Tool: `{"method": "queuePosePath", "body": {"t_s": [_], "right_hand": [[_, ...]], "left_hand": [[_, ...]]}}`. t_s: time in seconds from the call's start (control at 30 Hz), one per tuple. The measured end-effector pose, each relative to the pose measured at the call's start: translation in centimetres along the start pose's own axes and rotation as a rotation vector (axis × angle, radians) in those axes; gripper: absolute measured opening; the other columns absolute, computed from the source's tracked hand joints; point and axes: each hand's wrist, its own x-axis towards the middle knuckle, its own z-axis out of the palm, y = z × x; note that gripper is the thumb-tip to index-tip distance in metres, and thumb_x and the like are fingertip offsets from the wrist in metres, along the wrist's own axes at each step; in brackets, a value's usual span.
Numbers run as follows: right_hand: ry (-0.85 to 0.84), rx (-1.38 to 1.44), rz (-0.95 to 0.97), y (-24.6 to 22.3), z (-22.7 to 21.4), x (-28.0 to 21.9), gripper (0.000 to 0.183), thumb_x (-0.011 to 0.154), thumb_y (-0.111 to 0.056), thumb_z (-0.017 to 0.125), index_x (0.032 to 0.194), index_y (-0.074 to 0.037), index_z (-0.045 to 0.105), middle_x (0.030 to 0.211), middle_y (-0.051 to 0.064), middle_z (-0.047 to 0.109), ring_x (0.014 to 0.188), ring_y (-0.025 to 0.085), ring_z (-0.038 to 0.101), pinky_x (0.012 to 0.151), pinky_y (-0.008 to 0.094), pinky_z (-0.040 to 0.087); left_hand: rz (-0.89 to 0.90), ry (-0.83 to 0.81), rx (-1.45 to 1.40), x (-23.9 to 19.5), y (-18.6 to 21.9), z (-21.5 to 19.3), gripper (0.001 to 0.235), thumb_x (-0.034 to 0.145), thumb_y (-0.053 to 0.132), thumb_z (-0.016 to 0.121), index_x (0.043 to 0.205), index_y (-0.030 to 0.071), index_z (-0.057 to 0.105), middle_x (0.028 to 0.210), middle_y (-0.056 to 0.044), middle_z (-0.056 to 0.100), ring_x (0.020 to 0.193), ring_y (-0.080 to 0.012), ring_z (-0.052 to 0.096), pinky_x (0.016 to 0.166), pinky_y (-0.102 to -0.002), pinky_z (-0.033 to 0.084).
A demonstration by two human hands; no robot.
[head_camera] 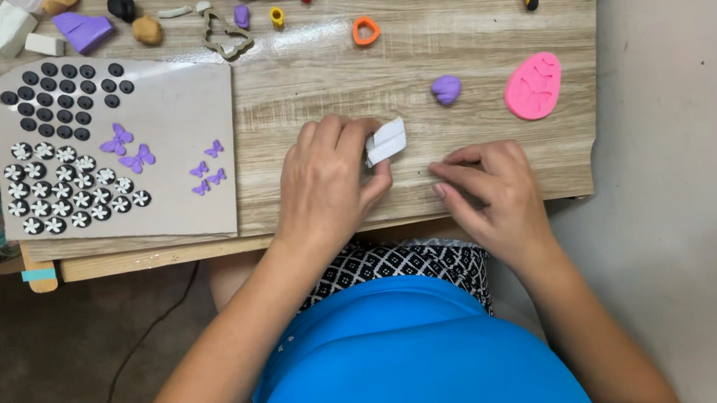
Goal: The person unwraps a small white clay block and places it on the work surface. They then use a white rolling pin to flatten the clay into a thin sheet. The workspace contains various craft tools and pre-made clay pieces.
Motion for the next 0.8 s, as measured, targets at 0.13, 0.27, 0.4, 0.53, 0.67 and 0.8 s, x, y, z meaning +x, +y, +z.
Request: {"method": "queuePosePath", "body": {"t_s": [0.13, 0.27, 0.4, 0.53, 0.67, 0.8], "right_hand": [[-0.04, -0.058, -0.041, -0.3, 1.0, -0.7, 0.027, 0.092, -0.024, 0.075, 0.113, -0.008, 0.078, 0.108, 0.013, 0.068, 0.102, 0.035, 0.063, 0.091, 0.047, 0.05], [-0.096, 0.301, -0.054, -1.2, 1.1, -0.9, 0.03, 0.096, -0.03, 0.067, 0.075, -0.012, 0.08, 0.087, 0.008, 0.072, 0.092, 0.026, 0.062, 0.085, 0.038, 0.048], [-0.018, -0.046, -0.072, 0.1, 0.7, 0.6, 0.029, 0.097, -0.03, 0.072, 0.11, -0.005, 0.079, 0.113, 0.014, 0.069, 0.111, 0.035, 0.061, 0.096, 0.047, 0.047], [-0.068, 0.08, -0.232, -0.3, 1.6, -0.4, 0.036, 0.097, -0.034, 0.068, 0.073, -0.009, 0.077, 0.083, 0.013, 0.073, 0.093, 0.033, 0.068, 0.087, 0.044, 0.051], [0.009, 0.428, -0.196, -1.0, 2.3, 0.3, 0.027, 0.094, -0.024, 0.069, 0.072, -0.008, 0.071, 0.082, 0.013, 0.075, 0.082, 0.032, 0.074, 0.076, 0.044, 0.06], [-0.004, 0.441, -0.256, -2.5, 2.5, 1.2, 0.02, 0.092, -0.02, 0.07, 0.079, -0.008, 0.079, 0.09, 0.013, 0.08, 0.084, 0.032, 0.077, 0.075, 0.043, 0.064]], "left_hand": [[0.01, 0.045, 0.005, 0.1, 0.2, -1.8, 0.038, 0.086, 0.032, 0.074, 0.118, 0.012, 0.069, 0.097, -0.005, 0.06, 0.09, -0.0284, 0.063, 0.066, -0.04, 0.055], [-0.013, 0.077, -0.017, 0.0, 0.2, -3.2, 0.035, 0.087, 0.027, 0.074, 0.118, 0.01, 0.07, 0.095, -0.008, 0.06, 0.087, -0.0328, 0.063, 0.066, -0.044, 0.054], [-0.021, 0.101, -0.019, 0.3, 0.3, -3.6, 0.035, 0.086, 0.025, 0.076, 0.118, 0.01, 0.07, 0.096, -0.008, 0.06, 0.086, -0.0324, 0.063, 0.067, -0.044, 0.055], [-0.009, 0.105, -0.012, 0.7, 0.0, -3.8, 0.036, 0.087, 0.027, 0.076, 0.119, 0.012, 0.07, 0.096, -0.008, 0.061, 0.086, -0.0324, 0.063, 0.069, -0.044, 0.055], [-0.028, 0.1, -0.042, 1.3, -0.4, -4.0, 0.035, 0.088, 0.024, 0.075, 0.119, 0.01, 0.071, 0.097, -0.009, 0.06, 0.086, -0.0337, 0.063, 0.07, -0.045, 0.054], [-0.048, 0.076, -0.031, 1.7, -0.5, -3.9, 0.035, 0.087, 0.02, 0.075, 0.121, 0.01, 0.071, 0.098, -0.009, 0.06, 0.087, -0.0324, 0.063, 0.071, -0.044, 0.054]]}}
